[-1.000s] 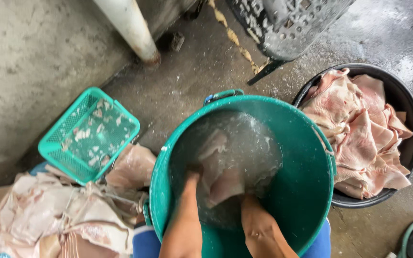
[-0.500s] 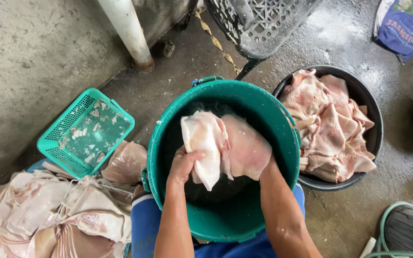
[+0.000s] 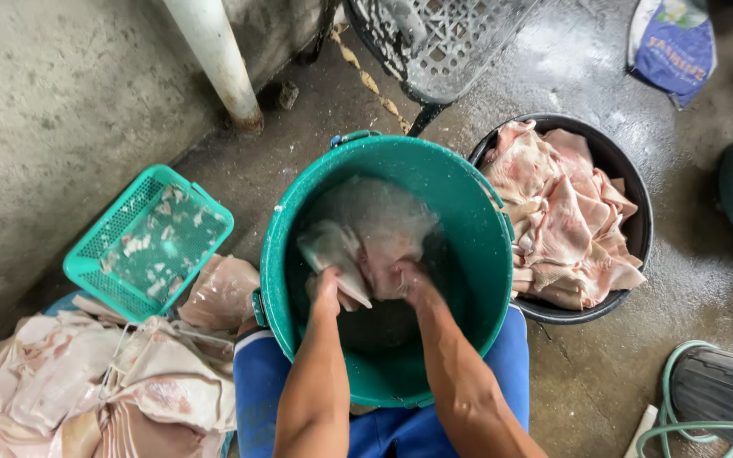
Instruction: The person washes pieces of pork skin in a bucket of water by hand, rinses them with a hose, and sorts them into different basins.
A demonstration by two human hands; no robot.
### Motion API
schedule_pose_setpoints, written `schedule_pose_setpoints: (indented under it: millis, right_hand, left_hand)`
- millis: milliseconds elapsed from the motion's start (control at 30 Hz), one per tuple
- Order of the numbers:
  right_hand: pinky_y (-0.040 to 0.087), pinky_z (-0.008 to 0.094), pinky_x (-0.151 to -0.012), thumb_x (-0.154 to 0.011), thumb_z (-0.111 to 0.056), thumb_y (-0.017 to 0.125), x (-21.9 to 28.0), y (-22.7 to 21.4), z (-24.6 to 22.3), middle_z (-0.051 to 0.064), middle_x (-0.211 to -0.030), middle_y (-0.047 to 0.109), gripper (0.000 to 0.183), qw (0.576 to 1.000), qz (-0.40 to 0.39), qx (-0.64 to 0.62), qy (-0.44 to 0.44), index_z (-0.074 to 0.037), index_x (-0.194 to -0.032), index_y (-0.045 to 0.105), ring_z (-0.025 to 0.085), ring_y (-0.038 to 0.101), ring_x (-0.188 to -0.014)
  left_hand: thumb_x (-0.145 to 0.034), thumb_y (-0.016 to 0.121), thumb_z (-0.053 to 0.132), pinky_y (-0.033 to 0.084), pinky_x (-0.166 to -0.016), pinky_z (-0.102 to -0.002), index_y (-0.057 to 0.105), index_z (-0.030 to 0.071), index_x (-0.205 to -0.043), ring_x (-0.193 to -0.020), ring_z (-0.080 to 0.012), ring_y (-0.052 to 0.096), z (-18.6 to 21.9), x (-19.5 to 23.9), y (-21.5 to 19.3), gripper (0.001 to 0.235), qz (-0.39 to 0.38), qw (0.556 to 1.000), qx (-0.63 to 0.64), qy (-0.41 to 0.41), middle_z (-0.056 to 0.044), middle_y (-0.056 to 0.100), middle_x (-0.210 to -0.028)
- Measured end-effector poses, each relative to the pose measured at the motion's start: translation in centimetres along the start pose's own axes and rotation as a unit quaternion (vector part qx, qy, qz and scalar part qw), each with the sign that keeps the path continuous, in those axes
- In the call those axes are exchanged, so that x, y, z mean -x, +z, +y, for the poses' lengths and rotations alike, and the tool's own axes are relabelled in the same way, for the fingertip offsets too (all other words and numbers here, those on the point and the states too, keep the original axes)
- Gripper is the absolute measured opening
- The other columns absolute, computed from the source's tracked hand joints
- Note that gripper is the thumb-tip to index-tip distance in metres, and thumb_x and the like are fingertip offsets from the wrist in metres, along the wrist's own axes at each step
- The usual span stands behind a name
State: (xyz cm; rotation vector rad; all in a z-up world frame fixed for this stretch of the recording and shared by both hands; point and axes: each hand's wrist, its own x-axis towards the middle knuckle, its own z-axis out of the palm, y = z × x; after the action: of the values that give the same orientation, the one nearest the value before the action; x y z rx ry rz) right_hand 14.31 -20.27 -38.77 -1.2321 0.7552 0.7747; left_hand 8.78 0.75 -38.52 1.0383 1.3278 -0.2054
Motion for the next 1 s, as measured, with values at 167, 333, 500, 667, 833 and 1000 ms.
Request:
schedule_pose_setpoints:
  millis: [167,333,500,667,833,1000]
  right_hand:
    - [0.048,0.039,-0.059,-0.084,-0.006,0.072,1.4,2.1,0.8,0.008,-0.079,0.063,0.007,0.993,0.099,-0.057,-0.042,0.0,-0.086,0.069,0.021,0.059,-0.07]
    - [0.051,0.037,-0.058,-0.08,-0.003,0.071,9.9,3.0,-3.0,0.009,-0.078,0.065,0.005,0.99,0.058,-0.076,-0.104,0.001,-0.084,0.07,0.021,0.062,-0.068]
    - [0.052,0.035,-0.056,-0.079,-0.001,0.069,19.0,2.2,-10.7,0.009,-0.077,0.066,0.007,0.98,0.051,-0.064,-0.181,0.002,-0.085,0.07,0.02,0.063,-0.066]
    - [0.053,0.033,-0.055,-0.077,0.0,0.068,20.9,2.2,-14.9,0.01,-0.076,0.067,0.009,0.981,-0.015,-0.038,-0.191,0.002,-0.085,0.07,0.02,0.064,-0.064]
    - [0.049,0.033,-0.054,-0.079,-0.003,0.07,13.8,0.2,-10.8,0.009,-0.075,0.064,0.008,0.984,-0.039,0.164,-0.065,0.001,-0.085,0.072,0.019,0.061,-0.063]
    - [0.047,0.034,-0.054,-0.081,-0.005,0.071,3.7,-3.3,-6.6,0.009,-0.075,0.063,0.008,0.909,0.078,0.409,-0.016,0.0,-0.086,0.072,0.019,0.06,-0.063]
  left_hand:
    - [-0.064,0.096,0.043,0.042,-0.101,-0.059,0.044,-0.002,-0.145,-0.123,-0.0514,0.055,-0.5,1.5,0.6,0.106,0.286,0.864,-0.325,0.257,-0.033,0.055,-0.136]
    - [-0.077,0.084,0.05,0.054,-0.097,-0.043,0.059,0.006,-0.136,-0.113,-0.028,0.069,2.3,3.9,2.5,0.078,-0.193,0.941,-0.077,0.268,-0.016,0.072,-0.123]
    - [-0.08,0.082,0.042,0.056,-0.088,-0.048,0.063,0.002,-0.127,-0.1,-0.0312,0.069,1.6,8.6,2.2,0.065,-0.449,0.893,0.019,-0.027,-0.018,0.071,-0.115]
    - [-0.081,0.081,0.034,0.057,-0.081,-0.052,0.064,-0.002,-0.121,-0.092,-0.0331,0.069,4.5,14.0,1.6,0.056,-0.42,0.855,0.292,0.086,-0.019,0.07,-0.112]
    - [-0.081,0.079,0.025,0.058,-0.074,-0.057,0.065,-0.006,-0.114,-0.084,-0.035,0.07,7.1,9.4,-1.3,0.047,-0.417,0.831,0.364,0.061,-0.02,0.068,-0.108]
    - [-0.084,0.076,0.016,0.058,-0.07,-0.05,0.075,-0.009,-0.106,-0.077,-0.0316,0.072,0.6,1.8,0.4,0.034,-0.128,0.99,-0.061,-0.021,-0.025,0.075,-0.102]
